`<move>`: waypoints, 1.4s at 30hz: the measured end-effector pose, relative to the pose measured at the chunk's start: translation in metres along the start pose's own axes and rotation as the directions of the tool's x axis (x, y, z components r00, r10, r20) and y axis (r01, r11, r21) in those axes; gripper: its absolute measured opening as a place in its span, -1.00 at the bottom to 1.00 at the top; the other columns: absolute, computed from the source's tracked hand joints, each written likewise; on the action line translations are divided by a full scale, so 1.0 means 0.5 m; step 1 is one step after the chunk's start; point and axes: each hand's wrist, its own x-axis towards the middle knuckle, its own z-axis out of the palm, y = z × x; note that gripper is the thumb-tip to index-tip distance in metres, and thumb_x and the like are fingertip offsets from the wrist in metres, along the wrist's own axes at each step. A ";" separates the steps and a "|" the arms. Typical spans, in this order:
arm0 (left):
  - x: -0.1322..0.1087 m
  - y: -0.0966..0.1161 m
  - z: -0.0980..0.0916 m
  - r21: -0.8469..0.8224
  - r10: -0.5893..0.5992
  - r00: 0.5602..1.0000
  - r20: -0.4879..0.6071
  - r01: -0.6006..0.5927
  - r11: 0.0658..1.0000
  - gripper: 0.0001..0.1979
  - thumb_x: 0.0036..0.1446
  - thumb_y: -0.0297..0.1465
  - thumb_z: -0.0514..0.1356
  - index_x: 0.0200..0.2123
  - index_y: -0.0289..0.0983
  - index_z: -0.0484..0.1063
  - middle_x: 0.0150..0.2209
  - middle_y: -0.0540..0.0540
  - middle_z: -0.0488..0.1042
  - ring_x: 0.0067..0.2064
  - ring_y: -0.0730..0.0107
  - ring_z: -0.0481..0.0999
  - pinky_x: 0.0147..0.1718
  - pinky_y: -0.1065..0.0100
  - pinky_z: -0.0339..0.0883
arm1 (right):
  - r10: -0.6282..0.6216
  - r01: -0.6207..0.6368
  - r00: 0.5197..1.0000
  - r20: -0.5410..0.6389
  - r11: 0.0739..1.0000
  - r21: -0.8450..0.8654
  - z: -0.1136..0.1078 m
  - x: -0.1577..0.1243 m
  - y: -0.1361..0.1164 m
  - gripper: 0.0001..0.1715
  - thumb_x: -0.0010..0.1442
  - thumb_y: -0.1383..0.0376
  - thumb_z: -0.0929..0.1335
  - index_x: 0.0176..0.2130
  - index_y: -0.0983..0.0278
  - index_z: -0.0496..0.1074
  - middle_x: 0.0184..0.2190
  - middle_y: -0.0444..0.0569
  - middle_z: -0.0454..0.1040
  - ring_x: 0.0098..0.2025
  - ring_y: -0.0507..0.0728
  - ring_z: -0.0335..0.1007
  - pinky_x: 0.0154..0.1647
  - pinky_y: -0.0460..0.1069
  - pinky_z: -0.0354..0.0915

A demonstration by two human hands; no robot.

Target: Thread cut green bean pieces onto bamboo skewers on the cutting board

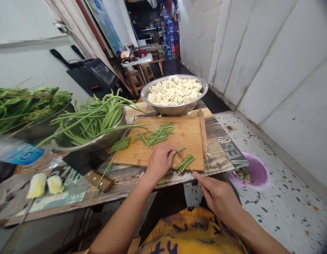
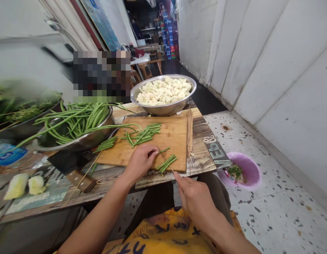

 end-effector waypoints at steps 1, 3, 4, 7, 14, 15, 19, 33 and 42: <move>0.000 0.000 0.000 -0.003 0.006 1.000 -0.004 -0.006 1.000 -0.86 0.12 -0.51 0.12 -0.41 -0.29 0.47 -0.40 -0.07 0.50 -0.30 0.33 0.43 -0.26 0.34 0.23 | 0.004 -0.004 1.000 0.000 1.000 0.004 0.001 0.001 0.000 -0.56 0.25 0.45 0.16 0.06 0.42 0.39 -0.27 0.14 0.58 -0.28 0.11 0.53 -0.24 -0.04 0.43; -0.002 -0.001 0.000 -0.015 0.020 1.000 -0.011 -0.020 1.000 -0.87 0.12 -0.51 0.12 -0.42 -0.29 0.45 -0.41 -0.06 0.48 -0.30 0.34 0.42 -0.26 0.35 0.23 | 0.009 -0.009 1.000 -0.001 1.000 0.004 0.003 0.005 0.001 -0.55 0.24 0.46 0.16 0.06 0.42 0.39 -0.28 0.14 0.58 -0.28 0.12 0.53 -0.23 -0.03 0.44; -0.002 -0.001 0.000 -0.023 0.026 1.000 -0.015 -0.026 0.999 -0.88 0.11 -0.51 0.12 -0.42 -0.29 0.45 -0.40 -0.06 0.48 -0.30 0.34 0.42 -0.26 0.35 0.23 | 0.011 -0.011 1.000 -0.002 1.000 0.003 0.005 0.007 0.002 -0.55 0.24 0.46 0.16 0.06 0.42 0.39 -0.28 0.14 0.58 -0.28 0.12 0.53 -0.23 -0.02 0.44; -0.005 0.000 0.000 -0.023 0.020 1.000 -0.015 -0.020 1.000 -0.89 0.10 -0.51 0.13 -0.43 -0.29 0.44 -0.41 -0.06 0.47 -0.30 0.35 0.41 -0.27 0.35 0.23 | 0.012 -0.012 1.000 0.003 1.000 0.006 0.007 0.011 -0.001 -0.54 0.24 0.45 0.16 0.07 0.40 0.39 -0.28 0.13 0.58 -0.29 0.12 0.53 -0.23 -0.02 0.44; -0.003 -0.001 0.000 0.022 -0.044 0.999 -0.017 0.044 0.999 -0.87 0.09 -0.48 0.13 -0.43 -0.29 0.48 -0.45 -0.06 0.47 -0.37 0.36 0.40 -0.34 0.36 0.21 | -0.020 0.019 0.999 0.032 0.999 0.027 -0.028 -0.018 -0.018 -0.52 0.25 0.45 0.14 0.11 0.35 0.35 -0.38 0.05 0.56 -0.38 0.07 0.49 -0.35 -0.07 0.42; -0.002 -0.002 0.000 0.025 -0.046 0.999 -0.016 0.046 0.999 -0.87 0.09 -0.48 0.13 -0.43 -0.29 0.48 -0.46 -0.06 0.47 -0.38 0.36 0.40 -0.36 0.36 0.21 | -0.024 0.023 0.999 0.036 0.999 0.041 -0.033 -0.025 -0.018 -0.52 0.26 0.45 0.14 0.12 0.36 0.34 -0.37 0.05 0.55 -0.38 0.07 0.49 -0.36 -0.07 0.41; 0.001 -0.007 0.001 0.032 -0.055 0.998 -0.010 0.055 0.998 -0.87 0.09 -0.48 0.13 -0.43 -0.31 0.47 -0.47 -0.07 0.46 -0.40 0.37 0.40 -0.39 0.37 0.20 | -0.011 0.009 1.000 0.028 0.998 0.068 -0.041 -0.041 -0.013 -0.54 0.27 0.44 0.14 0.11 0.38 0.33 -0.34 0.06 0.55 -0.36 0.06 0.49 -0.33 -0.08 0.42; 0.005 -0.011 0.011 0.027 0.026 0.995 -0.098 -0.024 0.999 -0.89 0.11 -0.43 0.17 -0.39 -0.26 0.50 -0.41 -0.07 0.48 -0.32 0.33 0.42 -0.30 0.34 0.24 | -0.005 0.004 1.000 0.016 1.000 0.029 -0.035 -0.027 -0.006 -0.54 0.27 0.44 0.14 0.09 0.41 0.37 -0.39 0.08 0.55 -0.37 0.09 0.50 -0.32 -0.06 0.42; 0.015 -0.012 0.007 0.033 0.003 0.997 -0.076 -0.001 0.999 -0.87 0.10 -0.44 0.15 -0.43 -0.28 0.50 -0.45 -0.05 0.47 -0.35 0.35 0.40 -0.33 0.36 0.21 | 0.007 -0.010 0.999 0.045 0.998 0.069 -0.032 -0.028 -0.006 -0.53 0.27 0.45 0.14 0.11 0.40 0.34 -0.38 0.06 0.54 -0.36 0.08 0.48 -0.33 -0.06 0.41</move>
